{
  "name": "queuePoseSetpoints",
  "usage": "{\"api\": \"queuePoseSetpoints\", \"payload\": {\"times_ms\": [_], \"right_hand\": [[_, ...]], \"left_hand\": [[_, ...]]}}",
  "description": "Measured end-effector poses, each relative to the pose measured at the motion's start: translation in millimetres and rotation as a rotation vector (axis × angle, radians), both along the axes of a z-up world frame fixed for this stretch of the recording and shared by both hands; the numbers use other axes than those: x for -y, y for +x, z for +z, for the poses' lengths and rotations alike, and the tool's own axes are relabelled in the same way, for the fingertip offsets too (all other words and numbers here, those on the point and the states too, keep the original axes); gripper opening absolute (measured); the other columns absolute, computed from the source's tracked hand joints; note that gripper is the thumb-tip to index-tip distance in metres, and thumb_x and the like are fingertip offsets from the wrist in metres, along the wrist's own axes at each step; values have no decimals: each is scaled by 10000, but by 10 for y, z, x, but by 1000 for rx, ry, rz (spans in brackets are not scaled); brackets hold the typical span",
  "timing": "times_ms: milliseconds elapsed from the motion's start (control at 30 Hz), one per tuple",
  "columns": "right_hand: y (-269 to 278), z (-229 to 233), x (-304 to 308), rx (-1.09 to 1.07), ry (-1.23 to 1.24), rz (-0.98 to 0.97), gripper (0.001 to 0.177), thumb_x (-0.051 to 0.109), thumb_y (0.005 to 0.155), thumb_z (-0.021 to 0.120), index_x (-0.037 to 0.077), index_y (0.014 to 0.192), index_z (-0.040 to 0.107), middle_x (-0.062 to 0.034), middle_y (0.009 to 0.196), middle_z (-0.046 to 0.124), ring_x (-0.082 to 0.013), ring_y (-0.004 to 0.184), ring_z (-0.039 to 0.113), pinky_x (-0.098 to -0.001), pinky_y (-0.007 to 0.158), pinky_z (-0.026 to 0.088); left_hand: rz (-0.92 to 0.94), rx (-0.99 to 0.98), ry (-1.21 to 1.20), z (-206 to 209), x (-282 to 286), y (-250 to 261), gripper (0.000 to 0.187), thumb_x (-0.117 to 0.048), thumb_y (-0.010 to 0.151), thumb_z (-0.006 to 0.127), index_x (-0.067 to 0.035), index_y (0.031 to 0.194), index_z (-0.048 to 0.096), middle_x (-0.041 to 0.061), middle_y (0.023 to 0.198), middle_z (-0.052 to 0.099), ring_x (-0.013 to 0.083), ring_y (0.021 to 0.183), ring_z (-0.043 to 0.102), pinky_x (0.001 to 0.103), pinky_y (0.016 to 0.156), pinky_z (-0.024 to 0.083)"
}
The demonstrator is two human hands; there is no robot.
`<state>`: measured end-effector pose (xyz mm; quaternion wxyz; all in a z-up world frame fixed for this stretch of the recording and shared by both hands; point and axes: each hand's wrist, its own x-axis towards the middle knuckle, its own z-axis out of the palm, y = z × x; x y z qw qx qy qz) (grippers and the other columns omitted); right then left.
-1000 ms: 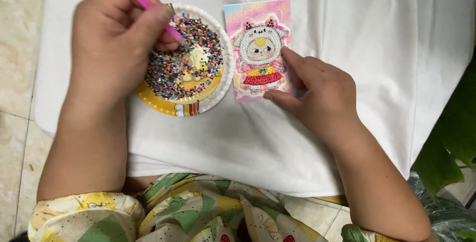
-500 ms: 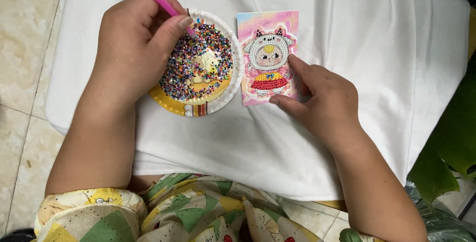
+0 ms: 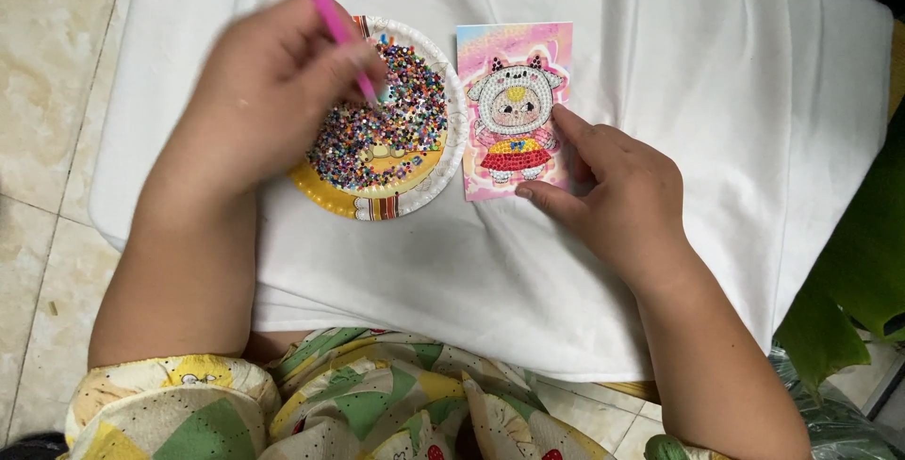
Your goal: Using a specialized pen tool to pick up small colorful beads and place them onto a sticky patterned canvas.
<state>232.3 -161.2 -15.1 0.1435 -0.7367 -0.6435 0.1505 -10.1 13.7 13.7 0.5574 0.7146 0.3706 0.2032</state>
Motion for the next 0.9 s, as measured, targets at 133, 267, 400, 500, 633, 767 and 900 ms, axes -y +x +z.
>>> {"api": "queuePoseSetpoints", "payload": {"times_ms": [133,267,400,500,633,767,900], "right_hand": [[-14,25,-10,10,-11,-2,706,410,700,841,139,1301,587,26,710,547,-151,636,527,-304,551,387],[-12,17,-4,-15,16,6,707,373,704,855,119,1304,581,18,710,535,-149,627,510,-301,547,377],[-16,14,2,-29,4,-11,708,362,706,853,130,1314,576,23,715,534,-140,634,509,-287,563,379],[-19,31,-7,-28,32,15,695,357,719,858,111,1306,580,15,707,523,-144,625,498,-289,561,372],[-22,36,-11,-16,39,18,682,347,716,860,116,1297,588,17,710,523,-145,629,500,-294,560,371],[-23,45,-16,-11,-2,1,700,377,706,852,129,1303,583,23,715,532,-144,638,509,-294,571,375],[-14,26,-6,-10,-4,1,710,378,705,850,125,1311,580,22,715,527,-145,638,506,-296,569,374]], "left_hand": [[169,-2,75,33,-45,-72,94,-18,1022,510,-51,935,499,51,853,663,91,748,633,202,703,547],[112,-198,58,80,-47,-48,71,-79,991,554,-79,920,562,15,792,654,86,709,617,229,642,490],[81,-141,-72,35,-35,-52,57,-86,991,540,-70,941,563,31,769,647,93,659,629,200,628,547],[249,-62,116,14,-54,-125,119,-34,1028,578,-66,918,545,29,773,631,75,673,603,192,628,509],[265,-58,118,24,-47,-107,119,-8,1008,619,-63,911,579,30,773,647,62,668,592,180,630,500],[221,-103,47,12,-32,-66,83,-41,973,635,-75,917,583,27,746,655,56,682,636,172,640,527],[169,-162,33,32,-16,-53,28,-59,924,624,-78,906,614,-1,780,661,47,729,612,187,667,496]]}}
